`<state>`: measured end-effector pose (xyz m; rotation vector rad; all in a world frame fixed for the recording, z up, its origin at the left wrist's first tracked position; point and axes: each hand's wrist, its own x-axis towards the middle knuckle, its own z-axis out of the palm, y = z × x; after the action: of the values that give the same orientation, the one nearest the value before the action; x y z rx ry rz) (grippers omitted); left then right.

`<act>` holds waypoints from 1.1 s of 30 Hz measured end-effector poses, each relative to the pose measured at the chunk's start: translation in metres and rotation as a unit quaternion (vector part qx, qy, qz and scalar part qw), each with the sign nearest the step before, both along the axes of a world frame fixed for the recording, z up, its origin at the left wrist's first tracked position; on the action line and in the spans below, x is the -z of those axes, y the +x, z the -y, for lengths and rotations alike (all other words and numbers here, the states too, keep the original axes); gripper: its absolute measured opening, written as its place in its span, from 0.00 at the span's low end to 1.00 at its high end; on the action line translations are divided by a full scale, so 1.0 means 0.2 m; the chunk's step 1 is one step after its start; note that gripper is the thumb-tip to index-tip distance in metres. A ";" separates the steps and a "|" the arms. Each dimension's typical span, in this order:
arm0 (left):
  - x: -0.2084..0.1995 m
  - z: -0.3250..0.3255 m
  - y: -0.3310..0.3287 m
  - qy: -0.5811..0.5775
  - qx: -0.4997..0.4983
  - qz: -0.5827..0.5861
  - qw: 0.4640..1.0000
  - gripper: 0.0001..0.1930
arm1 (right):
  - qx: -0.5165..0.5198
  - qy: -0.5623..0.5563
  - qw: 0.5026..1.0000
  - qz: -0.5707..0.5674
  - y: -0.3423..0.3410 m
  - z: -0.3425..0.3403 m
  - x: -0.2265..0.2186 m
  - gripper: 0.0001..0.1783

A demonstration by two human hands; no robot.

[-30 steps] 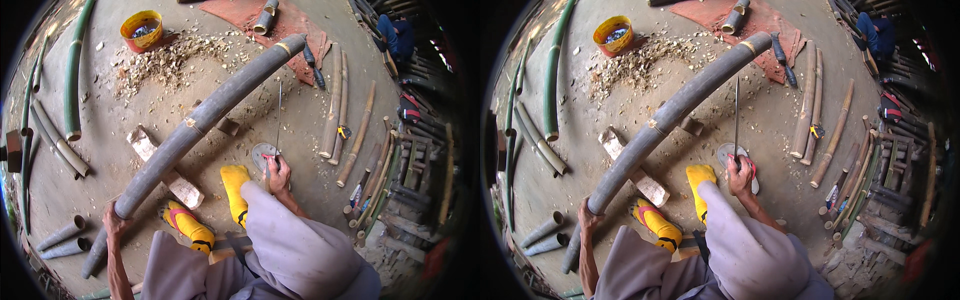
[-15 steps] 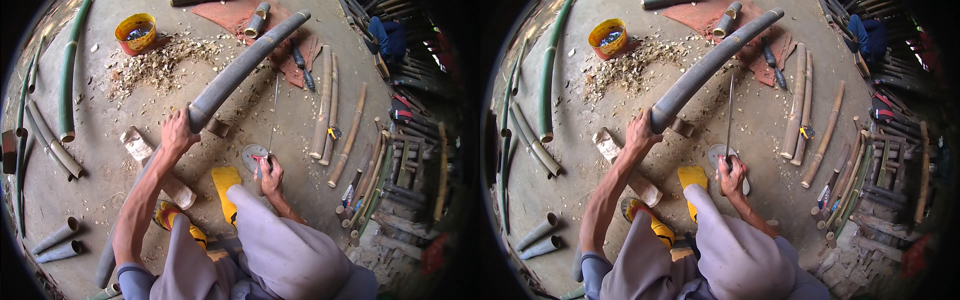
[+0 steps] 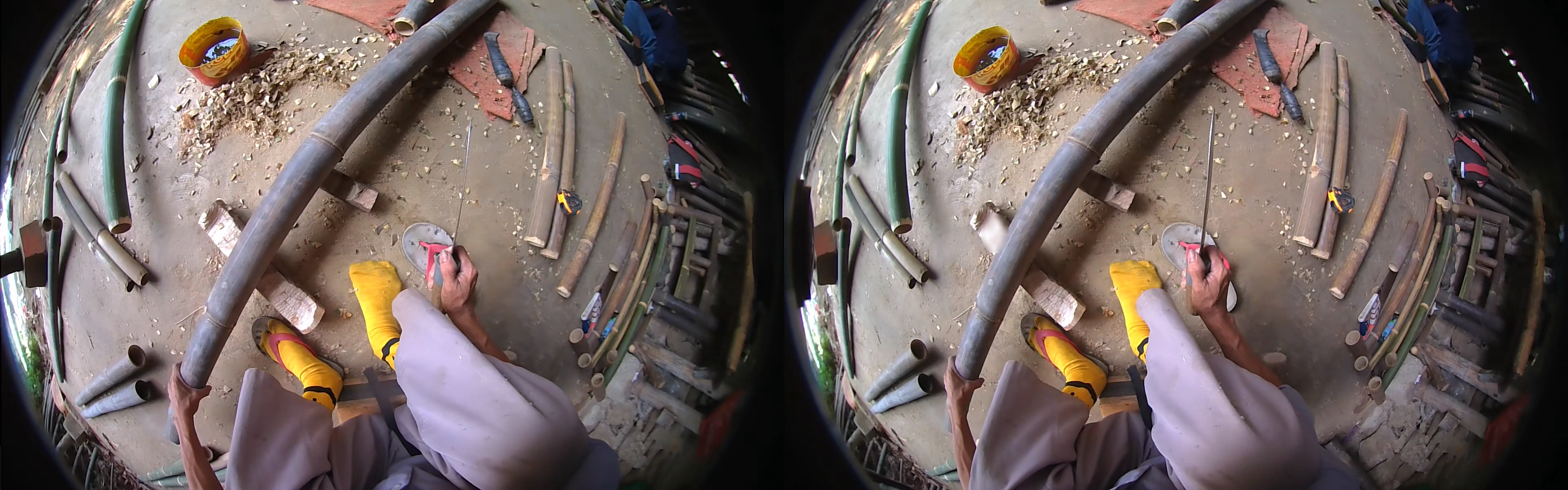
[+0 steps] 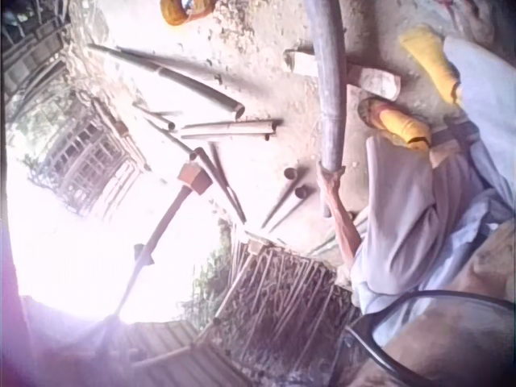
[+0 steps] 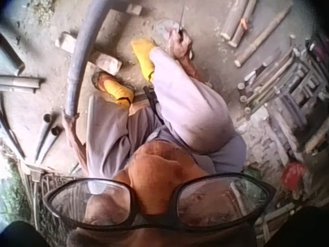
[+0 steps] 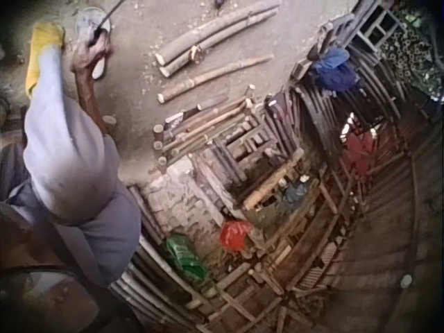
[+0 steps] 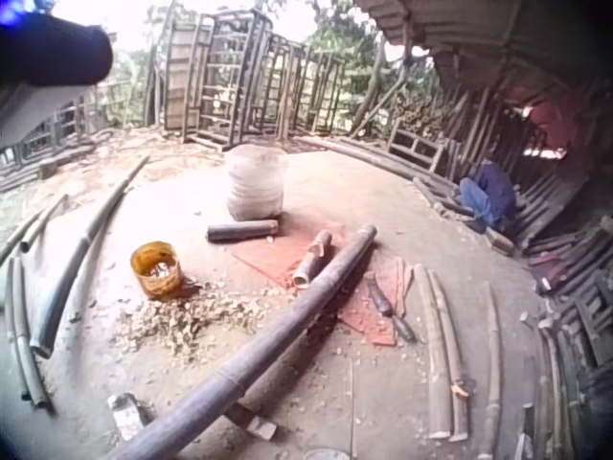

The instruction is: The person cuts a bamboo pole by hand using a knife, rotating the pole and making repeated scoring cuts around its circumference.

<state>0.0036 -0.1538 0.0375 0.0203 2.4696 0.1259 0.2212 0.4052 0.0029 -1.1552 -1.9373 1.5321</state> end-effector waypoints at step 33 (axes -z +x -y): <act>0.01 -0.56 -0.07 0.230 0.011 -0.050 0.972 0.36 | -0.271 0.091 0.948 0.141 -0.29 0.26 -0.07 0.24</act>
<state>-0.0102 -0.0424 0.0354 0.2591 2.4840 0.7004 0.1627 0.3528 0.0173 -0.8348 -2.6967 1.4423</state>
